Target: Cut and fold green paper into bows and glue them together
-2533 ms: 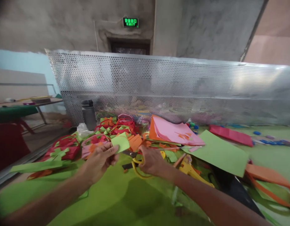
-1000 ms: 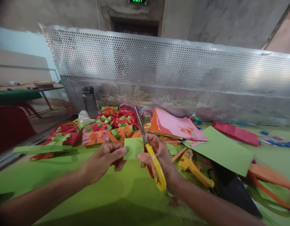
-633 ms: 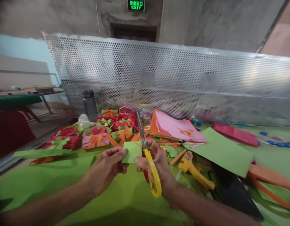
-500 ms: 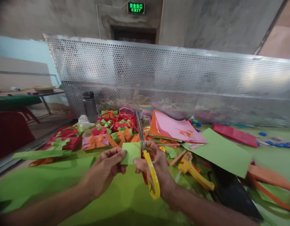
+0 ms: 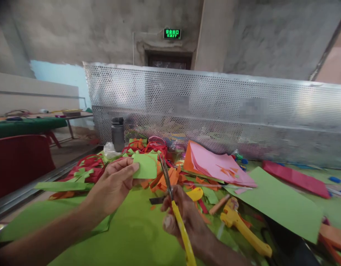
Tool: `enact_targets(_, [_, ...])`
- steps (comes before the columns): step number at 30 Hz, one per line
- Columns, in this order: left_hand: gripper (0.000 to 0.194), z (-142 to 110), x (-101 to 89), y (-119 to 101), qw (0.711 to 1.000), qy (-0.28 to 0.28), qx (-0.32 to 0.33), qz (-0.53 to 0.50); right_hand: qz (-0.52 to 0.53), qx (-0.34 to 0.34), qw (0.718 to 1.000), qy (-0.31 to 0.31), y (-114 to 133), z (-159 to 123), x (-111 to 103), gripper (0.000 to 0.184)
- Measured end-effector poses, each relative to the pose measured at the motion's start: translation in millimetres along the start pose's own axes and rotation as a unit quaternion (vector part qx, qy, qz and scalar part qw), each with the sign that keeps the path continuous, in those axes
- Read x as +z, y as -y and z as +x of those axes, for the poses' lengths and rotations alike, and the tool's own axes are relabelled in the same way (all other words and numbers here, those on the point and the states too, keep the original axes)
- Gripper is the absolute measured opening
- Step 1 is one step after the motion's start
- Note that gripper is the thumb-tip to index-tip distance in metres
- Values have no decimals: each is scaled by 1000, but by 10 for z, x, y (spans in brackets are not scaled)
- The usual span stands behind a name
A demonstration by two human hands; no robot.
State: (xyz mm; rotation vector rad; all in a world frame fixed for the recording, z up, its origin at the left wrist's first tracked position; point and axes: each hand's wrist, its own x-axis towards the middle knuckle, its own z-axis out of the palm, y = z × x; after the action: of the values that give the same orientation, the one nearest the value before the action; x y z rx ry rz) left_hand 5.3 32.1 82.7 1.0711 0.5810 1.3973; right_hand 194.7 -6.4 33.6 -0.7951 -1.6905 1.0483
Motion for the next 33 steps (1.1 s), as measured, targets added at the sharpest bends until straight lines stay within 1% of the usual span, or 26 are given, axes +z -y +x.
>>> enact_targets(2, [19,-14,4,9,1000,-2,-7,-3,12,12,1000,-4,-28,-13,11,46])
enact_targets(4, [21,-23,5,25,1000,-6,-17,-12,2,14,1000,-9,-44,-19,14,44])
enact_targets(7, [21,-27,5,60,1000,-1,-22,-21,-30,-1,1000,0,-51,-17,5,40])
enact_targets(11, [21,-29,12,105,1000,-6,-26,-13,-34,-4,999,5,-30,-24,10,40])
enact_targets(15, [25,-42,27,126,999,-15,-34,-15,-49,14,999,-14,19,-64,43,39])
enact_targets(20, [26,-58,45,116,999,-6,-47,-13,-73,15,997,-23,1,-66,45,35])
enact_targets(26, [26,-62,58,118,999,-4,-37,-16,-58,20,998,-19,6,-49,51,37])
enact_targets(28, [26,-62,59,128,999,-10,-33,-16,-61,19,998,-23,16,-58,54,35])
enact_targets(33, [26,-77,67,155,999,-24,-29,-22,-68,0,998,-6,-11,-77,52,32])
